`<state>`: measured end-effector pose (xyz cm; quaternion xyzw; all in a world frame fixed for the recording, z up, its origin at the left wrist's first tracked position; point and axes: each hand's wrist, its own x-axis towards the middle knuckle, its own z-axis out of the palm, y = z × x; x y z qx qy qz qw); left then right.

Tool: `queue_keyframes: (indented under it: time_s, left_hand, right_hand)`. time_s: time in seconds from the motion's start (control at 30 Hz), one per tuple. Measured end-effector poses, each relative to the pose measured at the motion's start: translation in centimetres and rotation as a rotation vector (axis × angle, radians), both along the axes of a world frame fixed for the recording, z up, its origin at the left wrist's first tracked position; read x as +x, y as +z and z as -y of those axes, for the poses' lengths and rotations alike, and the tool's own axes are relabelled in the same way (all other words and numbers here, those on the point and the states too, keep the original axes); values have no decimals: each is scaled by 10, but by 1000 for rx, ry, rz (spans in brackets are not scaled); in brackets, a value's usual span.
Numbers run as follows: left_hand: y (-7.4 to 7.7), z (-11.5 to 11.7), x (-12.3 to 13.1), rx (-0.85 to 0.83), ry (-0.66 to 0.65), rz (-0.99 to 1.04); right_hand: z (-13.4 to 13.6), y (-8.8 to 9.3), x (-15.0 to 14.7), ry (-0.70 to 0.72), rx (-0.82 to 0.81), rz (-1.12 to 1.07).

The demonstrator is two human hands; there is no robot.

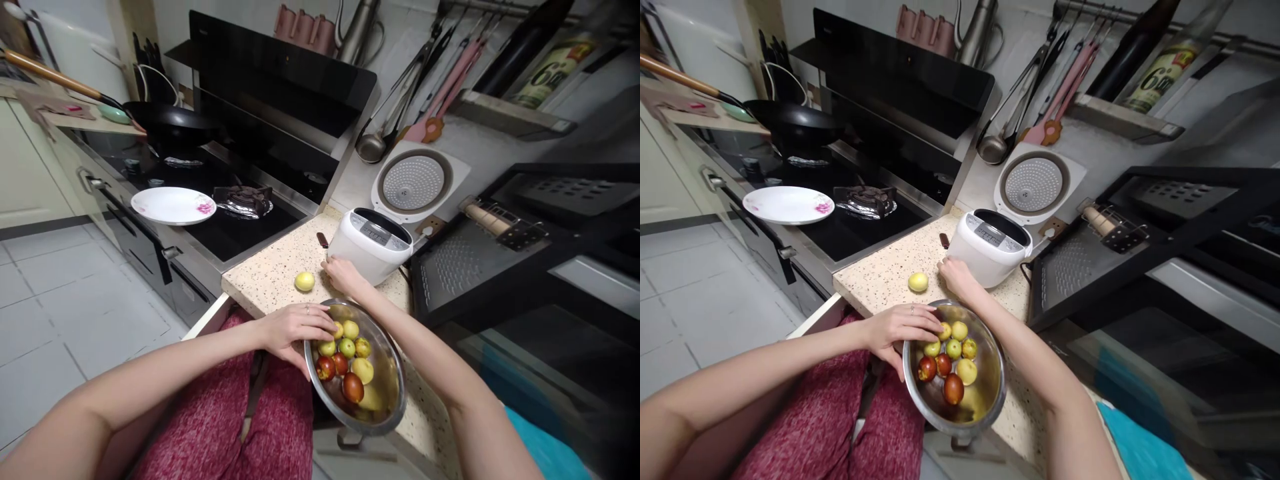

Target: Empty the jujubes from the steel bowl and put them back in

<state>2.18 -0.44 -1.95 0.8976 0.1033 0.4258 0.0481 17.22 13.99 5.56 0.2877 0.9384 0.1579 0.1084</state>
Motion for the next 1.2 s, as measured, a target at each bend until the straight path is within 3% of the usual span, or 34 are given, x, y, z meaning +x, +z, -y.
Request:
queue_keyframes:
  time_s: [0.2,0.37,0.5,0.63,0.83,1.2]
  left_hand:
    - [1,1,0,-16,1,-15]
    - [1,0,-1,-10,-3,-12]
    - [0,1,-2,-7,7,-7]
    - [-2,2,-3,-23,4,-6]
    - [-3,2,-5,-18,21,-32]
    - [3,4,-7,-6,33,-76]
  right_hand:
    - [7,8,0,2,25,-43]
    - [25,29,29,-11,6,-216]
    - [56,45,66,138,-242,-585]
    - [89,56,93,149,-409,-584]
    - [112,51,113,72,-432,-436]
    - [101,39,132,33,-512,-463]
